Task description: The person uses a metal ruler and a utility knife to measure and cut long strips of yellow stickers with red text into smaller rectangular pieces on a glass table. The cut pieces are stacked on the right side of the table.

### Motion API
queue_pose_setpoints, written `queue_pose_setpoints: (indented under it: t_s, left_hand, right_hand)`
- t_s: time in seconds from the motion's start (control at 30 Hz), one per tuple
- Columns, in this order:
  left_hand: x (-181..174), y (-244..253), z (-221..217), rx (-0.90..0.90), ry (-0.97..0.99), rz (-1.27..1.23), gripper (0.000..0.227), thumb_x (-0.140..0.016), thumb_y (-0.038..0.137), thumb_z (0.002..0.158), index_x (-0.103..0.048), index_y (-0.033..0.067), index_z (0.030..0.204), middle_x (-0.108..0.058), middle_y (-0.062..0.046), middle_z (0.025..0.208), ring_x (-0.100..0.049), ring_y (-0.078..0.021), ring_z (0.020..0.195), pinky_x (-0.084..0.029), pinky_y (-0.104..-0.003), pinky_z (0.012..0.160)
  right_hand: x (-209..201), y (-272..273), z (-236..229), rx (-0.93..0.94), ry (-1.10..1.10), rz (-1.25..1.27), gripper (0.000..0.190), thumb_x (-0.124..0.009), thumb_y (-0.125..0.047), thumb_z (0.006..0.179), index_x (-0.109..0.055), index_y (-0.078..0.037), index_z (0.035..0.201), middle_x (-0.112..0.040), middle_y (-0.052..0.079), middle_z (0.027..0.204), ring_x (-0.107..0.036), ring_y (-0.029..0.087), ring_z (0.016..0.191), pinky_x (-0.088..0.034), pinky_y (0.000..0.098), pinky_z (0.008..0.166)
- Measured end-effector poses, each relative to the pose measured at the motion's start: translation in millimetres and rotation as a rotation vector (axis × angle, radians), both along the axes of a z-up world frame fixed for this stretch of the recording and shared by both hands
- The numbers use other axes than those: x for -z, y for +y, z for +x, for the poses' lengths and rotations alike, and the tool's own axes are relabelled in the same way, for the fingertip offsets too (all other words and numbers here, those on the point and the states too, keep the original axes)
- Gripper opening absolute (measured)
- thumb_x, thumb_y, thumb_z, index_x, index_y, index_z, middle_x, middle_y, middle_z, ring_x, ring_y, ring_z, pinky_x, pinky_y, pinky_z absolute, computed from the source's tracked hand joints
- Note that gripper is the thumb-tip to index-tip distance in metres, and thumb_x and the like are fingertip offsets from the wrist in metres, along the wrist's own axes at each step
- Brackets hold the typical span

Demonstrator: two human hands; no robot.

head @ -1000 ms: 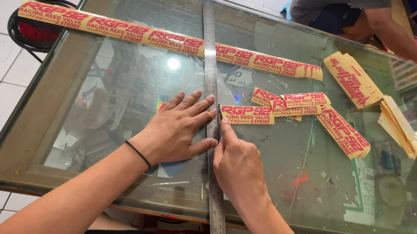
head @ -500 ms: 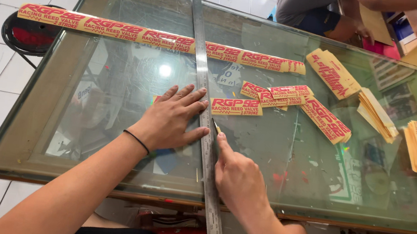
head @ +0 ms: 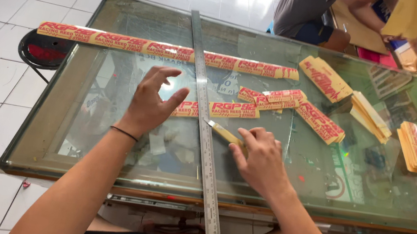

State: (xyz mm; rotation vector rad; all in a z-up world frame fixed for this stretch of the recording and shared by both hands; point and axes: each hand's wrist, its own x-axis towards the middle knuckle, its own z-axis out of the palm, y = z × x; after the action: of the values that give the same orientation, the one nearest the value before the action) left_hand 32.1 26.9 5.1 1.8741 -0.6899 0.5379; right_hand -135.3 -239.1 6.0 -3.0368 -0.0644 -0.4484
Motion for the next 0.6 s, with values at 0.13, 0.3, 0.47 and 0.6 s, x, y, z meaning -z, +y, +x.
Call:
queue_pose_setpoints:
  t_s: [0.13, 0.3, 0.47, 0.6]
  left_hand:
    - [-13, 18, -2, -0.041, 0.186, 0.481, 0.058, -0.077, 0.054, 0.079, -0.071, 0.0178, 0.123, -0.067, -0.007, 0.119, -0.063, -0.0334, 0.114, -0.042, -0.050, 0.105]
    - [-25, 17, 1, -0.029, 0.201, 0.912, 0.046, -0.070, 0.057, 0.080, -0.074, 0.0282, 0.116, -0.067, 0.000, 0.121, -0.059, -0.0247, 0.121, -0.032, -0.052, 0.118]
    - [-15, 13, 9, -0.037, 0.151, 0.973, 0.038, -0.066, 0.058, 0.084, -0.073, 0.0290, 0.106, -0.067, 0.002, 0.112, -0.062, -0.0224, 0.115, -0.037, -0.050, 0.113]
    - [-14, 12, 8, -0.051, 0.117, 1.038, 0.032, -0.062, 0.055, 0.087, -0.073, 0.0286, 0.102, -0.069, 0.003, 0.109, -0.065, -0.0215, 0.107, -0.049, -0.044, 0.099]
  right_hand:
    - [-9, -36, 39, -0.051, -0.038, -0.001, 0.041, -0.066, -0.045, 0.093, -0.070, -0.024, 0.127, -0.063, 0.006, 0.115, -0.061, 0.030, 0.109, -0.045, 0.0471, 0.093]
    - [-45, -44, 78, -0.082, 0.199, 0.069, 0.067, -0.068, -0.046, 0.088, -0.051, -0.032, 0.151, -0.041, 0.006, 0.156, -0.033, 0.033, 0.147, -0.024, 0.0580, 0.118]
    - [-34, -37, 90, -0.091, 0.286, 0.061, 0.048, -0.066, -0.047, 0.089, -0.064, -0.035, 0.135, -0.047, 0.000, 0.150, -0.037, 0.030, 0.145, -0.025, 0.0586, 0.116]
    - [-23, -41, 94, -0.084, 0.232, 0.072, 0.032, -0.075, -0.048, 0.081, -0.075, -0.031, 0.108, -0.057, -0.003, 0.134, -0.048, 0.027, 0.136, -0.030, 0.0575, 0.113]
